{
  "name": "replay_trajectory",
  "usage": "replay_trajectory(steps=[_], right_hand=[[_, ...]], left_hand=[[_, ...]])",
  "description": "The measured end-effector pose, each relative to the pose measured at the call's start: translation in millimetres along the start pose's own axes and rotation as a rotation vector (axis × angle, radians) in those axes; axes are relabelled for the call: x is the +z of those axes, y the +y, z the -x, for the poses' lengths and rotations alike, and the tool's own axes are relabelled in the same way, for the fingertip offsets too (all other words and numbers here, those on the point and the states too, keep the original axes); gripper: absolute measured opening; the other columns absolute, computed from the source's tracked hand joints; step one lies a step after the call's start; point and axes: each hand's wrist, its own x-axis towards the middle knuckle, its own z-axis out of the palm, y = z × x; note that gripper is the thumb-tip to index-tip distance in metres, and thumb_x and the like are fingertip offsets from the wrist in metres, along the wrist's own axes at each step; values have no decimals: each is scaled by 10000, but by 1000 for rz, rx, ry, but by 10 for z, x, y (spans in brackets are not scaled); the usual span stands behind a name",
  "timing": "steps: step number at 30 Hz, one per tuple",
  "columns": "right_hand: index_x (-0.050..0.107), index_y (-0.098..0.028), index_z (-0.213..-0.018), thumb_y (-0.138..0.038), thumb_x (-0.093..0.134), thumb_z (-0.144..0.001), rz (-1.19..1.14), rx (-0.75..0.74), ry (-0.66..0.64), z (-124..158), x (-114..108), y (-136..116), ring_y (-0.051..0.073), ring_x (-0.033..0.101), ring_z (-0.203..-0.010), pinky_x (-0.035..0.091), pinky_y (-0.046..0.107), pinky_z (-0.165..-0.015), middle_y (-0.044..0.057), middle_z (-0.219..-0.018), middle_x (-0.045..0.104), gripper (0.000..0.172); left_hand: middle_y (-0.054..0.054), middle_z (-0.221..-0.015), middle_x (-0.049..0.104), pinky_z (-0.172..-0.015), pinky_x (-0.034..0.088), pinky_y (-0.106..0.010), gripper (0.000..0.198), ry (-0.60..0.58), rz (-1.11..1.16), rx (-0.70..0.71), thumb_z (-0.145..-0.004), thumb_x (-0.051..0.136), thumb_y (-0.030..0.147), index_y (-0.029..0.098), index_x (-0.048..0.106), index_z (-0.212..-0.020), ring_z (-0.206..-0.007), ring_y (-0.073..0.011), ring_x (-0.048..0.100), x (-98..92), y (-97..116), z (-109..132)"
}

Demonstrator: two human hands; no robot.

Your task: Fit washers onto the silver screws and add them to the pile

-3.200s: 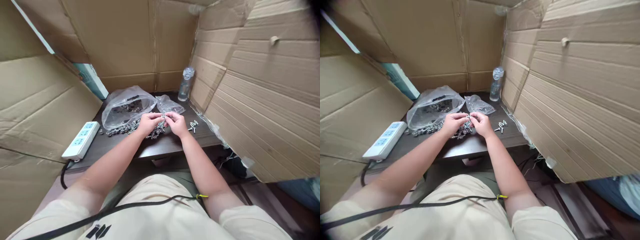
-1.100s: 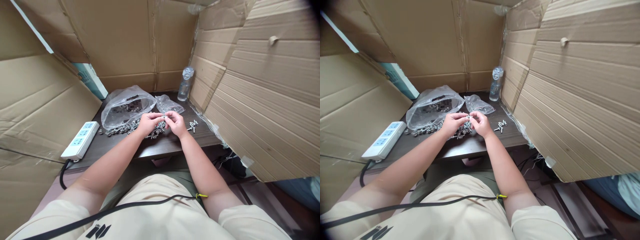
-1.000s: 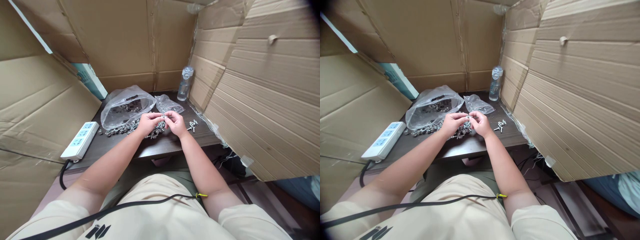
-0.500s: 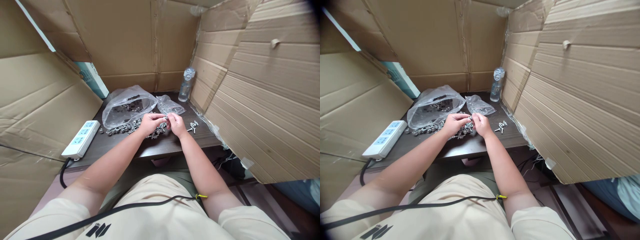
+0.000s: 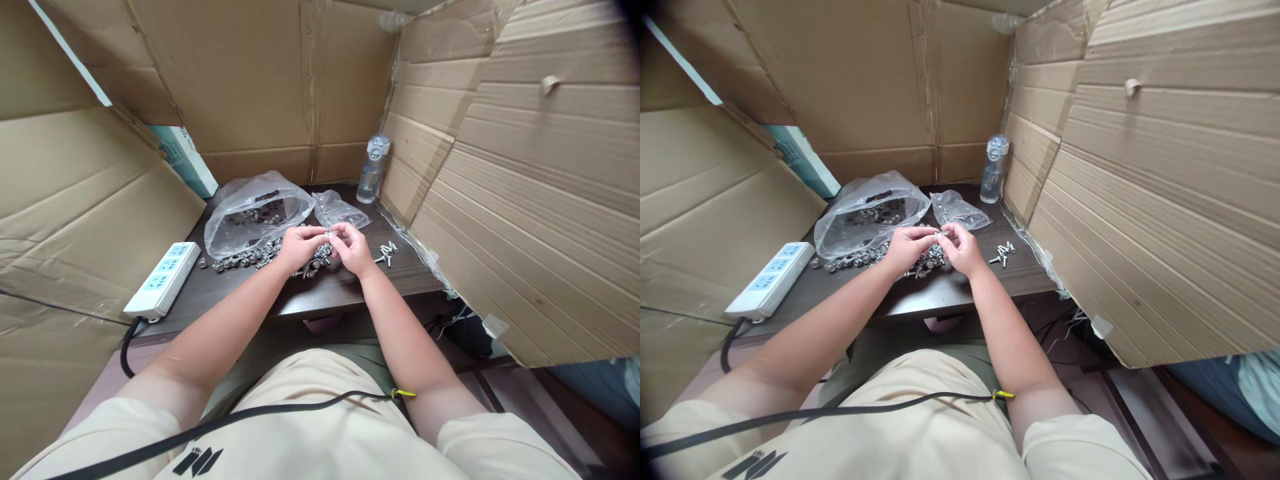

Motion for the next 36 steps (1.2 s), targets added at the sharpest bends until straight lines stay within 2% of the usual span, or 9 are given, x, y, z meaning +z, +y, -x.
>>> replay_trajectory(steps=[7, 17, 20, 25, 28, 32, 36], right_hand=[[562, -188, -911, -489, 633, -820, -41, 18, -21, -16, -34, 14, 123, 537, -445, 471, 264, -475, -50, -514, 535, 322], [572, -187, -917, -518, 626, -844, -24, 28, -40, -31, -37, 46, 121, 524, -440, 446, 259, -470, -50, -510, 538, 343], [551, -199, -824, -548, 575, -882, 15, 19, -60, -23, -42, 48, 123, 510, -442, 430, 262, -476, -41, -506, 529, 355], [480, -204, -682, -606, 466, -924, 54, 34, -52, -24, -30, 71, 119, 496, -435, 412, 260, -458, -28, -494, 495, 469], [494, -207, -749, -651, 458, -903, 18, 46, -21, -36, -19, 80, 112, 502, -437, 418, 252, -422, -29, -569, 491, 471], [531, -209, -959, -682, 548, -830, -46, 33, -2, -43, -14, 71, 116, 544, -466, 467, 268, -432, -11, -708, 552, 490], [548, -202, -1020, -623, 633, -792, -73, 17, -39, -34, -16, 56, 135, 557, -459, 504, 294, -470, -26, -623, 566, 486]], left_hand=[[-51, -704, 728, -507, 450, -254, 277, 0, 9, -1, -616, 817, 333, 149, 790, -821, -501, -104, 531, -7, -14, -6], [-46, -675, 719, -497, 435, -252, 273, -16, 16, -5, -627, 809, 326, 149, 792, -834, -482, -95, 508, -18, -27, -10], [-43, -659, 716, -519, 445, -257, 273, -27, 8, -1, -617, 814, 320, 147, 793, -827, -495, -102, 519, -8, -19, -1], [-50, -675, 725, -534, 450, -257, 265, -35, 3, 5, -609, 811, 304, 138, 793, -814, -511, -107, 531, 16, 5, 12], [-43, -652, 717, -509, 431, -249, 258, -27, 8, 4, -619, 803, 291, 135, 793, -824, -476, -90, 495, 14, 20, 9], [-43, -678, 723, -488, 415, -237, 256, -15, 18, 4, -629, 802, 295, 141, 793, -834, -468, -78, 478, -2, 13, -5], [-52, -717, 732, -486, 418, -232, 265, -19, 32, 5, -647, 797, 325, 148, 794, -844, -493, -85, 504, -15, -19, -15]])
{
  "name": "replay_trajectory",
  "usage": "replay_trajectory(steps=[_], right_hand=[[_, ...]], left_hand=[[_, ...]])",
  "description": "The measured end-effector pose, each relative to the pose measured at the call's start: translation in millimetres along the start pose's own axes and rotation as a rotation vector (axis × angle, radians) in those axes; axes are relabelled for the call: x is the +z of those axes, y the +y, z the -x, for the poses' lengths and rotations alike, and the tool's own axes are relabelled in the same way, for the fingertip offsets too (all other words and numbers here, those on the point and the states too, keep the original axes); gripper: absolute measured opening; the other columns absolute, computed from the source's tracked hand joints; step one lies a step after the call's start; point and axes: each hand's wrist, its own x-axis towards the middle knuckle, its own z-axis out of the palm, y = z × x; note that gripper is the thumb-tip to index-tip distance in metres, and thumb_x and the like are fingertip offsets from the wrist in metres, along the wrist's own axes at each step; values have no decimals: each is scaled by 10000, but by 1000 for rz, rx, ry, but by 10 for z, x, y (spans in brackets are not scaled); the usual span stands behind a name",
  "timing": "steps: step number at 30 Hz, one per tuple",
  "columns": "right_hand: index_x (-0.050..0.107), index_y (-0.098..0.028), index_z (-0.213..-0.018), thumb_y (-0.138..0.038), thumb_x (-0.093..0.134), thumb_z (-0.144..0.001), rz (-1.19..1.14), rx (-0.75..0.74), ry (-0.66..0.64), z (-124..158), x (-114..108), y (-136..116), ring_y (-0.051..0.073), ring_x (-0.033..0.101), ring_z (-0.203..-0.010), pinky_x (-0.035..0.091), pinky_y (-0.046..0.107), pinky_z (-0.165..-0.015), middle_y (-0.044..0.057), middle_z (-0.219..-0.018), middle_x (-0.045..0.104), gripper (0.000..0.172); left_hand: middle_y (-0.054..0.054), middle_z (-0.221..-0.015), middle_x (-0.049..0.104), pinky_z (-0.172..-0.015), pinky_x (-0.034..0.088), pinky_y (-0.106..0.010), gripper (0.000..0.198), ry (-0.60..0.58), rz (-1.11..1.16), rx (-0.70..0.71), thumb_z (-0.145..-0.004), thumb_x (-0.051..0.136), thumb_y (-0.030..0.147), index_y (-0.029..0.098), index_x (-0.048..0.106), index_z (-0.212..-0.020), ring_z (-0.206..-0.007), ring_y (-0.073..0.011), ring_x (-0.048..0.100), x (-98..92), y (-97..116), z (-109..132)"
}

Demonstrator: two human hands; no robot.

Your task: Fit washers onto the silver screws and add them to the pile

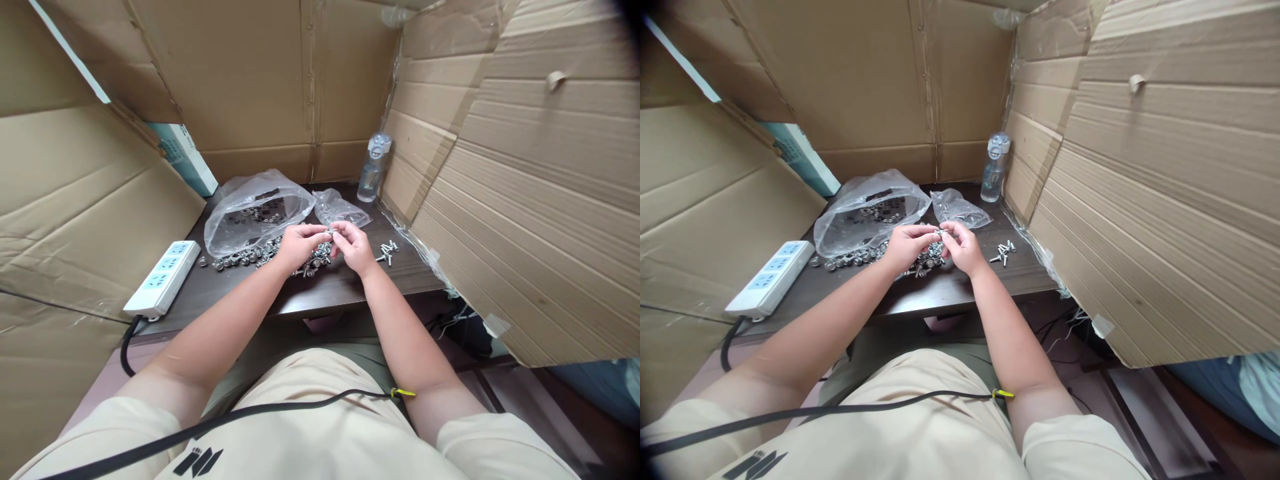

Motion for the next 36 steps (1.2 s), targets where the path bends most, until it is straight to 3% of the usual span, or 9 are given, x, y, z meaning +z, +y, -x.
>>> replay_trajectory(steps=[6, 11, 18, 23, 29, 36], right_hand=[[591, -180, -985, -488, 673, -798, 23, 0, 0, 11, 4, -10, 139, 558, -464, 496, 289, -489, -40, -528, 555, 369], [608, -179, -921, -488, 628, -845, 67, 3, 4, 14, 1, -29, 129, 527, -432, 451, 271, -467, -46, -492, 536, 320], [520, -195, -654, -583, 527, -897, 111, -1, 15, -4, -9, -12, 120, 496, -428, 426, 265, -462, -26, -482, 507, 458], [532, -201, -800, -610, 547, -869, 56, -1, 53, -15, 6, 3, 114, 522, -446, 445, 255, -428, -29, -605, 517, 415], [543, -196, -989, -519, 661, -801, 19, -14, 51, 7, 13, -3, 84, 522, -450, 448, 240, -435, -23, -734, 548, 392], [556, -198, -983, -450, 682, -769, -17, -23, 15, 25, 14, -43, 84, 526, -460, 463, 246, -454, -30, -727, 557, 354]], left_hand=[[-49, -703, 727, -487, 424, -231, 253, 1, 2, 7, -644, 797, 305, 153, 796, -846, -486, -83, 501, -5, -30, -7], [-46, -690, 725, -490, 423, -235, 248, -2, -11, 5, -634, 804, 299, 149, 795, -831, -479, -84, 495, -8, -19, -7], [-35, -627, 703, -492, 418, -242, 261, -4, -20, -2, -609, 817, 300, 137, 793, -812, -468, -87, 483, 12, 17, 7], [-31, -634, 704, -470, 398, -228, 249, 13, 1, -10, -630, 804, 292, 146, 793, -831, -459, -76, 472, -2, 9, -3], [-41, -685, 723, -477, 407, -227, 251, 8, 8, -8, -634, 810, 309, 154, 795, -830, -474, -77, 488, -6, -4, -5], [-37, -655, 710, -476, 405, -230, 257, -4, 8, -13, -635, 810, 317, 153, 795, -833, -477, -83, 489, -19, -3, -1]])
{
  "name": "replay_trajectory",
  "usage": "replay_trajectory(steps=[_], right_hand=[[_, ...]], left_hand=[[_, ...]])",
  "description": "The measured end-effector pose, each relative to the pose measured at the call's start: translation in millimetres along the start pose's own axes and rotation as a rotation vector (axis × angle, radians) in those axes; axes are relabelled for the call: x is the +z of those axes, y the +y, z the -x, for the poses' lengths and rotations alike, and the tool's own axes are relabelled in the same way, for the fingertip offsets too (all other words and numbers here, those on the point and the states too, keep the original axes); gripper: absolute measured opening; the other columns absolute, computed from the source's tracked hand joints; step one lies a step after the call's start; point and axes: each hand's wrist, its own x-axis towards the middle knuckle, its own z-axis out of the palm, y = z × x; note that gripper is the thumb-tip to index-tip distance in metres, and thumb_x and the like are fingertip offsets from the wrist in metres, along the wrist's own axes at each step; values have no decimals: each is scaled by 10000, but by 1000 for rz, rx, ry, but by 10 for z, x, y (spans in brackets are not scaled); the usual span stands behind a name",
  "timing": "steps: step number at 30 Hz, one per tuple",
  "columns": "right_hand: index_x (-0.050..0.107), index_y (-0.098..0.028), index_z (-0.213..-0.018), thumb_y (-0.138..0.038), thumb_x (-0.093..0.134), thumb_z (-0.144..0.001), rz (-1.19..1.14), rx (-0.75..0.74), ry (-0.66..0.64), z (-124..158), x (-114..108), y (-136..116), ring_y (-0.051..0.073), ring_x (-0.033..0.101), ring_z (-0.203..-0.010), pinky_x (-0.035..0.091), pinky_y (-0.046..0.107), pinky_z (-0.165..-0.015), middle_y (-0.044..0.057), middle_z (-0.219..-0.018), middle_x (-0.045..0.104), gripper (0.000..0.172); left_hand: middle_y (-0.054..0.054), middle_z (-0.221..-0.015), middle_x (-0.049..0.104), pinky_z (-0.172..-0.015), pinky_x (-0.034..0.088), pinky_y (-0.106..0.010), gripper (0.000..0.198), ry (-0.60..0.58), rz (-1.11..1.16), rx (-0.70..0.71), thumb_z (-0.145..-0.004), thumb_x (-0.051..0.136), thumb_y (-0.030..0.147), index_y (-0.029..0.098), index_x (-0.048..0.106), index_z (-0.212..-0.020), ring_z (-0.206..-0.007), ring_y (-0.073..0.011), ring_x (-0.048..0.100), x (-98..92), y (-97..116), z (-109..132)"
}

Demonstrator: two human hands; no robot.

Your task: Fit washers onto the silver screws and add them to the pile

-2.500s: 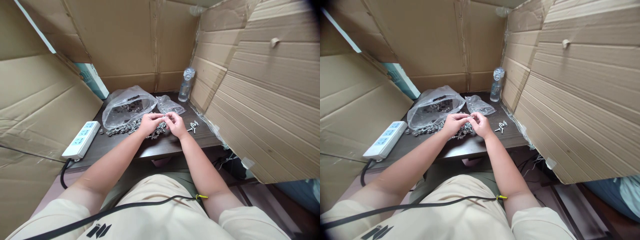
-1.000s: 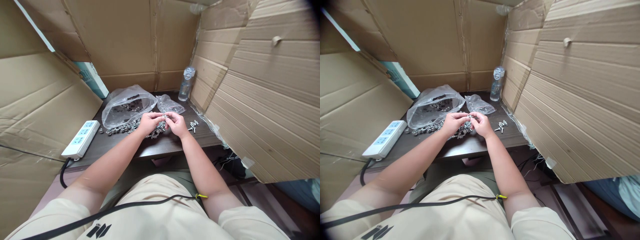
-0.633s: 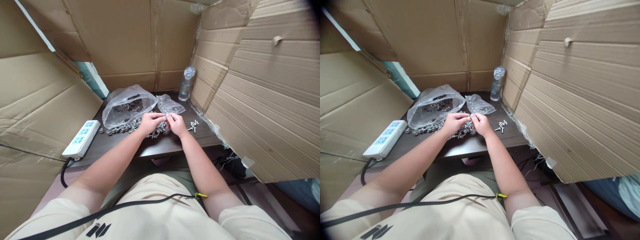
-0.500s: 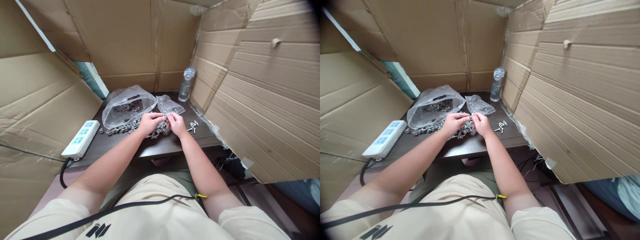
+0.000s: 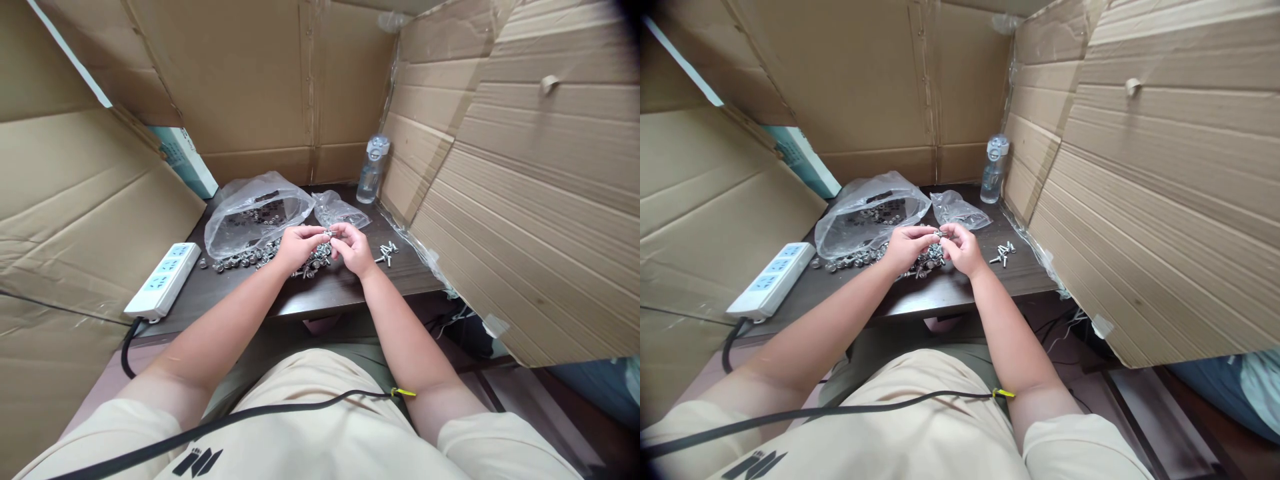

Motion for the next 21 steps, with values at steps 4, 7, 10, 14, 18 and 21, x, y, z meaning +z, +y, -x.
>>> replay_trajectory(steps=[4, 7, 10, 14, 18, 21], right_hand=[[582, -180, -963, -453, 660, -797, 14, 15, 17, -3, 6, -3, 106, 520, -454, 462, 254, -460, -54, -553, 521, 328], [593, -173, -944, -476, 656, -805, 26, 26, 22, -12, 6, 10, 108, 512, -442, 454, 254, -458, -56, -516, 522, 340], [592, -173, -915, -500, 650, -815, 40, 32, 7, -18, -2, 17, 103, 502, -429, 438, 246, -456, -59, -499, 522, 347], [588, -183, -861, -538, 616, -847, 73, 39, -28, -14, -15, 5, 104, 486, -410, 409, 242, -448, -59, -479, 515, 356], [525, -195, -682, -600, 536, -887, 109, 52, -36, -13, -12, 7, 112, 488, -408, 403, 255, -453, -37, -461, 510, 454], [501, -205, -666, -650, 494, -887, 99, 64, -21, -27, -3, 38, 125, 499, -406, 403, 265, -428, -28, -474, 505, 497]], left_hand=[[-47, -683, 717, -482, 421, -239, 279, -1, 5, -2, -631, 813, 338, 151, 794, -837, -486, -90, 502, -3, 0, -1], [-54, -705, 727, -480, 425, -242, 279, -1, 1, 0, -628, 812, 335, 150, 793, -837, -483, -90, 504, 0, 0, 0], [-55, -703, 730, -478, 425, -242, 270, -4, -11, 4, -623, 814, 325, 148, 793, -827, -477, -89, 502, -2, -2, 1], [-41, -654, 715, -483, 421, -243, 263, -10, -26, 10, -629, 809, 320, 147, 794, -827, -472, -90, 497, -5, -2, 1], [-44, -660, 721, -501, 430, -244, 266, -30, -36, 16, -625, 811, 307, 140, 794, -832, -489, -97, 514, 10, 10, 12], [-44, -656, 723, -502, 437, -246, 255, -49, -41, 16, -630, 807, 311, 145, 796, -824, -497, -106, 527, 23, 15, 22]])
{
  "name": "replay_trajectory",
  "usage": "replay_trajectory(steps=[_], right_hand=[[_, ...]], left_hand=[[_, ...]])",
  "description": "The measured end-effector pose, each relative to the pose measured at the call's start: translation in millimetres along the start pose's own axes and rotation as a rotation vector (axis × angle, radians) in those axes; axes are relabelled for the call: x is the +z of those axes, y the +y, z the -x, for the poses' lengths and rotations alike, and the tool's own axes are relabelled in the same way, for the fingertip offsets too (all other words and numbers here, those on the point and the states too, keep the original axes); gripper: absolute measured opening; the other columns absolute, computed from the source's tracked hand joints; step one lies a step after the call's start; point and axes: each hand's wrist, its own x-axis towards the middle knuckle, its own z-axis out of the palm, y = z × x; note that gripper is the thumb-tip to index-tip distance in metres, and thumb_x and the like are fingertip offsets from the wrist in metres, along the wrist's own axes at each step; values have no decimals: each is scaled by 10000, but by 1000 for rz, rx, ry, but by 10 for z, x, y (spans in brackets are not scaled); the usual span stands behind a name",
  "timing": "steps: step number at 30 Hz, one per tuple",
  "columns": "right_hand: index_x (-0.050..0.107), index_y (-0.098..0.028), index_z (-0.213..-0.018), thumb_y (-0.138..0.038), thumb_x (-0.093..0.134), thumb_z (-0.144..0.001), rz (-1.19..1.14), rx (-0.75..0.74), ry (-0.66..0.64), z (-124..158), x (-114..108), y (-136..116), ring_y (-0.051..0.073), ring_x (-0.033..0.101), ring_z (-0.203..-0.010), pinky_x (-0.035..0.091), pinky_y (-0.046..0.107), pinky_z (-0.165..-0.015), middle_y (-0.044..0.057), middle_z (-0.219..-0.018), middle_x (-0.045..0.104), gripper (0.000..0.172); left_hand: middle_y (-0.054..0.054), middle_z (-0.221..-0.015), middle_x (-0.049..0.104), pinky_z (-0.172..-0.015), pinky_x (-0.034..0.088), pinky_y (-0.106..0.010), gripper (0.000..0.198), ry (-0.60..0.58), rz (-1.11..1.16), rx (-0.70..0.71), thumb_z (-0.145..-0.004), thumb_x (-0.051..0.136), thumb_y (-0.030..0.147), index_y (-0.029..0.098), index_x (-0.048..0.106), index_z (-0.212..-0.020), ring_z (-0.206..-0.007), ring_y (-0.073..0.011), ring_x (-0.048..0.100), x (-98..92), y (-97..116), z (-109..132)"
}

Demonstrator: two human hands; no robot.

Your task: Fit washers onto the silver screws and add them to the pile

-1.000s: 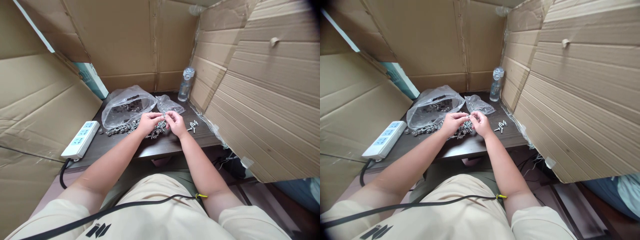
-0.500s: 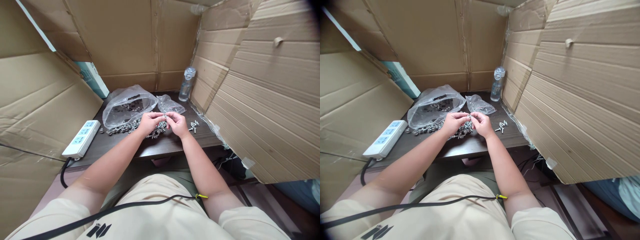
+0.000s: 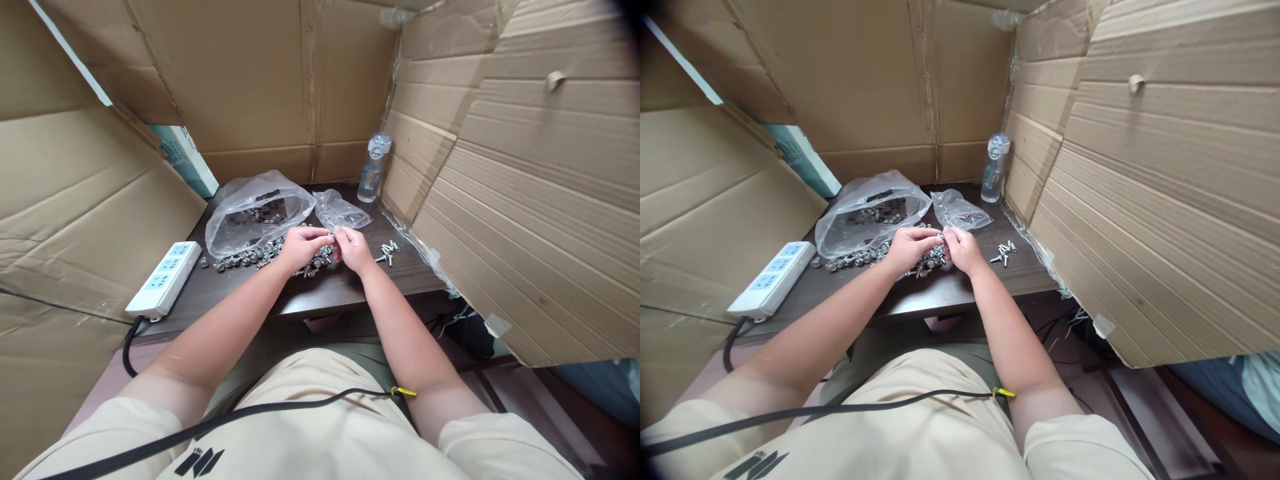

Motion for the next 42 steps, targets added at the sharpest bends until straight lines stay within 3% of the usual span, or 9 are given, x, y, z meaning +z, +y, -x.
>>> replay_trajectory(steps=[6, 13, 16, 22, 36, 42], right_hand=[[555, -216, -942, -690, 545, -827, -59, -3, 49, -11, 13, 0, 129, 530, -414, 444, 270, -396, -24, -607, 561, 488], [541, -197, -1024, -609, 617, -794, -82, -52, 75, 11, 5, -40, 93, 544, -433, 463, 244, -438, -29, -684, 576, 478], [555, -188, -992, -552, 650, -780, -87, -57, 70, 14, 6, -31, 94, 544, -440, 465, 251, -441, -22, -694, 584, 432], [596, -186, -941, -450, 681, -790, -68, -43, 56, 30, 15, -34, 118, 522, -436, 460, 263, -444, -49, -519, 528, 316], [571, -196, -859, -550, 611, -845, 13, -40, -14, 23, -14, -28, 106, 456, -421, 391, 252, -442, -57, -506, 489, 357], [512, -202, -682, -561, 489, -928, 62, -61, -2, 20, -13, -23, 118, 463, -446, 394, 268, -490, -33, -486, 481, 436]], left_hand=[[-45, -665, 725, -490, 422, -239, 239, 21, 10, -3, -631, 809, 306, 150, 797, -812, -484, -93, 503, 0, 9, -3], [-56, -696, 734, -480, 418, -240, 285, 47, 27, -17, -624, 815, 336, 147, 794, -836, -478, -91, 501, -11, 13, -13], [-51, -690, 729, -478, 413, -237, 283, 46, 28, -20, -625, 818, 341, 149, 794, -832, -474, -86, 494, -14, 9, -15], [-46, -671, 719, -477, 414, -240, 287, 44, 28, -22, -629, 813, 344, 148, 792, -837, -475, -90, 495, -23, 4, -16], [-32, -635, 700, -486, 410, -246, 267, 34, 18, -13, -613, 823, 330, 154, 793, -813, -472, -88, 484, -30, 13, -16], [-41, -648, 709, -490, 414, -250, 257, 30, 12, -14, -611, 814, 315, 149, 794, -807, -477, -93, 486, 1, 35, -2]])
